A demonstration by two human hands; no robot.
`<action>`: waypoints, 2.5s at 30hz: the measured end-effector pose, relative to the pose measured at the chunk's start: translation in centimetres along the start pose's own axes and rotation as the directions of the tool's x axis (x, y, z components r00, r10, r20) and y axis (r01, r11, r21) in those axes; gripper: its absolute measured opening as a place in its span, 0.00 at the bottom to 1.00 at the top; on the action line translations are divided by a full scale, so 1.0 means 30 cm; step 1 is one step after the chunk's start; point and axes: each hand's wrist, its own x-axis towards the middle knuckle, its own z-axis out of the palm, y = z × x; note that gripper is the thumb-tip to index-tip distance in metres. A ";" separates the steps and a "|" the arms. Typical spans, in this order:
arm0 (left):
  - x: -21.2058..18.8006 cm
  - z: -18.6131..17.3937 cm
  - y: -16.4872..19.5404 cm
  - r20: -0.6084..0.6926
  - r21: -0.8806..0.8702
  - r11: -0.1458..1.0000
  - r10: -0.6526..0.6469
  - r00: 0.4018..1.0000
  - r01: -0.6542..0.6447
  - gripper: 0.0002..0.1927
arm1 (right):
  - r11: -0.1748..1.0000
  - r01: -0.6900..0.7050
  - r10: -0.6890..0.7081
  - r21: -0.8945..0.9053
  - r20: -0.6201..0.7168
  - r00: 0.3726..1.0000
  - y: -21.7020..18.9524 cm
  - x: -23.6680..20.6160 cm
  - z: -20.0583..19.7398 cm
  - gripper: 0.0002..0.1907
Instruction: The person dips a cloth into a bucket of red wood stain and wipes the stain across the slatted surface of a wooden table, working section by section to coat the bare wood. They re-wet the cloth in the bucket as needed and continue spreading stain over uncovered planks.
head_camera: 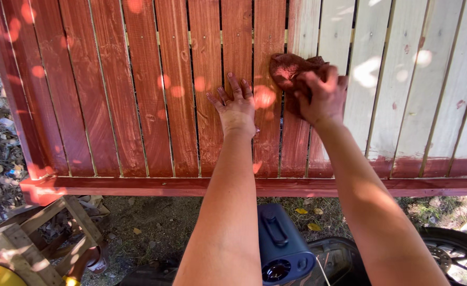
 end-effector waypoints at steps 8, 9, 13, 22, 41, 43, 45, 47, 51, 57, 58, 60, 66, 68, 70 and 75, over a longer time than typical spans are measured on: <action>-0.004 -0.002 0.007 -0.025 0.008 1.000 -0.021 0.999 0.021 0.63 | 0.928 0.359 -0.151 -0.100 0.779 0.608 -0.205 -0.380 -0.164 0.23; -0.002 -0.001 0.006 -0.025 -0.003 1.000 -0.023 0.999 0.023 0.63 | 0.912 0.403 -0.170 -0.080 0.819 0.548 -0.214 -0.393 -0.171 0.24; -0.016 -0.005 -0.003 -0.010 -0.024 0.999 -0.023 1.000 0.023 0.64 | 0.831 0.541 -0.155 -0.133 0.877 0.454 -0.165 -0.377 -0.206 0.33; -0.059 -0.045 0.008 -0.015 0.030 0.999 -0.023 1.000 0.023 0.65 | 0.881 0.374 -0.026 -0.289 0.760 0.649 0.218 -0.453 -0.291 0.21; -0.003 0.006 0.027 0.043 0.069 0.997 -0.026 0.999 0.023 0.62 | 0.956 -0.293 0.293 0.025 -0.030 0.956 0.159 0.315 -0.193 0.18; 0.004 0.027 0.028 -0.056 0.130 0.991 -0.010 0.998 0.017 0.57 | 0.883 -0.469 0.469 -0.009 0.019 0.883 0.122 0.447 -0.221 0.22; 0.019 0.047 0.014 -0.067 0.162 0.987 -0.001 0.998 0.011 0.55 | 0.895 -0.443 0.444 -0.046 0.026 0.896 0.105 0.466 -0.214 0.16; 0.021 0.064 0.007 -0.011 0.165 0.986 0.026 1.000 -0.024 0.55 | 0.935 -0.332 0.331 -0.123 -0.028 0.943 0.095 0.396 -0.179 0.10; -0.020 0.050 0.009 -0.083 0.163 0.986 0.029 0.996 -0.016 0.56 | 0.969 -0.247 0.245 -0.023 -0.059 0.968 0.049 0.048 -0.077 0.15; -0.071 -0.063 0.004 0.114 0.190 0.979 0.046 0.992 -0.067 0.56 | 0.936 -0.316 0.344 -0.157 0.201 0.917 0.010 -0.425 -0.056 0.25; -0.081 -0.069 0.000 0.061 0.190 0.977 0.081 0.995 -0.092 0.50 | 0.932 -0.352 0.363 -0.088 0.206 0.909 0.004 -0.484 -0.058 0.24; -0.058 -0.092 0.014 -0.049 0.187 0.972 0.156 0.987 -0.145 0.44 | 0.917 -0.399 0.392 -0.016 0.226 0.892 0.008 -0.535 -0.045 0.23; 0.103 -0.252 0.093 -0.126 0.086 0.988 0.141 0.982 -0.130 0.43 | 0.914 -0.403 0.405 -0.048 0.113 0.907 0.003 -0.522 -0.004 0.23; 0.160 -0.338 0.090 -0.129 0.046 0.991 0.134 0.983 -0.129 0.47 | 0.913 -0.399 0.407 -0.081 0.173 0.897 0.010 -0.488 -0.013 0.25; 0.205 -0.421 0.088 -0.142 0.137 0.983 0.144 0.979 -0.125 0.48 | 0.938 -0.331 0.345 -0.102 0.193 0.919 0.026 -0.428 -0.028 0.21; 0.285 -0.585 0.082 -0.064 0.058 0.998 0.029 0.997 -0.025 0.61 | 0.978 -0.209 0.205 -0.027 -0.109 0.973 0.058 -0.115 -0.069 0.21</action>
